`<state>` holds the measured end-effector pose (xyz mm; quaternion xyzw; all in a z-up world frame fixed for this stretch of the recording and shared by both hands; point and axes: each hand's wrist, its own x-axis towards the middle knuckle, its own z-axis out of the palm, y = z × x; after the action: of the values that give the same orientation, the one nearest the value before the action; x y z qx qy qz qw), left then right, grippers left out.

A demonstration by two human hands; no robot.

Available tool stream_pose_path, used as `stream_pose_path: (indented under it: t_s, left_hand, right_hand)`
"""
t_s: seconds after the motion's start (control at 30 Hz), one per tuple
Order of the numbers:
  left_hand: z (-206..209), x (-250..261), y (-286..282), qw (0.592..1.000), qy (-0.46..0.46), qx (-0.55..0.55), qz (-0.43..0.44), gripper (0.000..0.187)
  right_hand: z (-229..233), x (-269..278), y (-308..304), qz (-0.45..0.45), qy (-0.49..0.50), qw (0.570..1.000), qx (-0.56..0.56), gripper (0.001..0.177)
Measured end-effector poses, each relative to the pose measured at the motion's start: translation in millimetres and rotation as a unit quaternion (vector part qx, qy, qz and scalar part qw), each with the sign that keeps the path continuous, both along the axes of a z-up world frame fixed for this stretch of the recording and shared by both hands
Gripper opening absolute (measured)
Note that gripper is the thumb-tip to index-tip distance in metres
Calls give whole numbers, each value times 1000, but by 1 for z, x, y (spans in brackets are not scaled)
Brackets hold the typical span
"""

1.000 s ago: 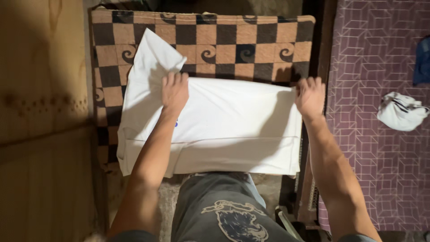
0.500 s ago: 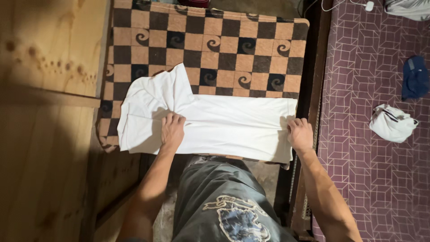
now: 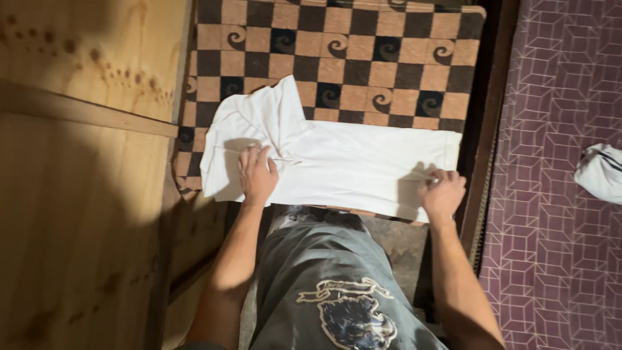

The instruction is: The person folds three t-shirts one by one on a checkered mat. They smooth each shirt, fold the sides and bottom up, then fold the top down to create a compact rectangle. The folded shirts are placed on a nearby bed.

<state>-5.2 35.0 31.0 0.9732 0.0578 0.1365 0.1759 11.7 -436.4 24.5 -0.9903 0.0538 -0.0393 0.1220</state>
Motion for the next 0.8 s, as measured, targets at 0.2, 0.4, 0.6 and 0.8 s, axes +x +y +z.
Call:
stream_pose_path:
  t_s: [0.2,0.4,0.6,0.8]
  left_hand:
    - [-2,66,77,997,13,47,55,43]
    - [-26,151,106,994,94,-55,-28,62]
    - [-24,191,95,970,189,-136,-70,83]
    - [-3,202,106,898,394,-174,-87,58]
  right_hand:
    - [-8,-9,140,74,3,986,152,44]
    - [-1,4,274,217,48,963,150,63]
    - [-7,4,347,161,104,975,111,54]
    - [-13,3,345,143,64,977,143,49]
